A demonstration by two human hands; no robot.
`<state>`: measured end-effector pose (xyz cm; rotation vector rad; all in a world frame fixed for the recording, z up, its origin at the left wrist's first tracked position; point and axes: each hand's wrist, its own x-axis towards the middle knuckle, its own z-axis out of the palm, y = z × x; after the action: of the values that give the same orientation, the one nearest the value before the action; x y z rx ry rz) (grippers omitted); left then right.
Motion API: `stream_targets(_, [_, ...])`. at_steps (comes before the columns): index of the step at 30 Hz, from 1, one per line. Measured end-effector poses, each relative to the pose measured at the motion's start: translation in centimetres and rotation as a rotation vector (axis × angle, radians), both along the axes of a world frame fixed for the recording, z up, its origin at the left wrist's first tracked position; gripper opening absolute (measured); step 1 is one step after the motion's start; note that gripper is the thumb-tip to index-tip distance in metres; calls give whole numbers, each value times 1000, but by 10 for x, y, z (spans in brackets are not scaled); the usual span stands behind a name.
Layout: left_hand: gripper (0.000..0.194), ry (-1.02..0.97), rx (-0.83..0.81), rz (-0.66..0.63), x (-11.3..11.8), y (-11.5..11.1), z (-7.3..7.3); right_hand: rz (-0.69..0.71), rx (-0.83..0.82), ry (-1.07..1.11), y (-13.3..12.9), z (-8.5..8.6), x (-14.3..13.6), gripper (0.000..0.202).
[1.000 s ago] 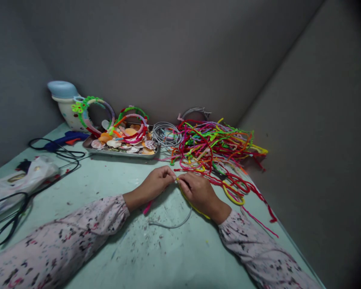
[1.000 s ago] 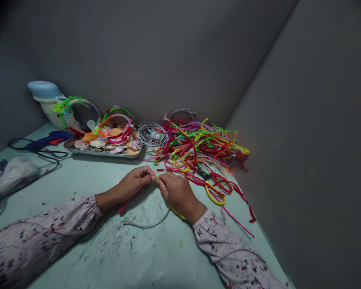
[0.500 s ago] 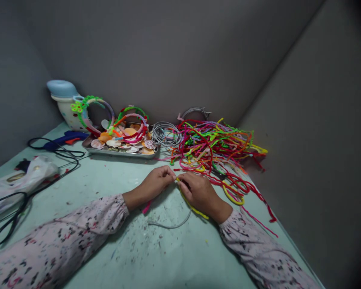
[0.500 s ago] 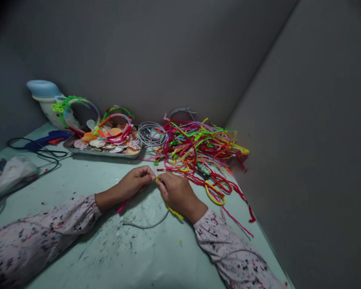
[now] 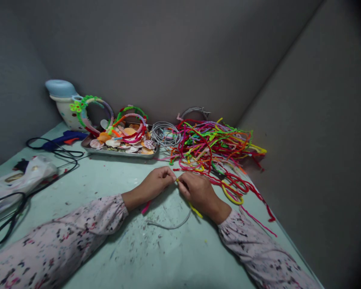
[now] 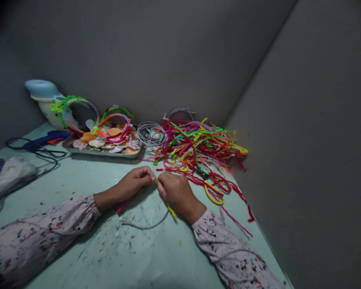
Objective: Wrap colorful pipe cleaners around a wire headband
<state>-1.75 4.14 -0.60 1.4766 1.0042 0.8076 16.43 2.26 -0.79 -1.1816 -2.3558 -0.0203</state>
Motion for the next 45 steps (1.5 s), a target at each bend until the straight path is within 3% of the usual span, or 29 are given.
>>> stream_targets(6, [11,-35,-32,4,-1,3,-2,5,-177,240,-2,4,-3,9])
stream_targets(13, [13,-135,-147,58,-2,6,0,-8,-823,965,6,4,-3,29])
stream_targets(16, [14,-153,-177,81,-4,6,2,-25,-919,1091,10,-1,-1,29])
stream_targets(21, [14,-265,-223,44,-4,5,0,-31,-897,1108,17,-11,1,27])
stream_targets(27, [13,-322,-236,31,-1,3,-2,32,-841,949,13,-6,2,31])
stream_targets(39, [22,-162,-139,-16,0,-4,4,70,-585,858,9,-1,-3,19])
stream_targets(45, [21,-140,-152,-1,1,-3,0,90,-424,689,8,1,0,14])
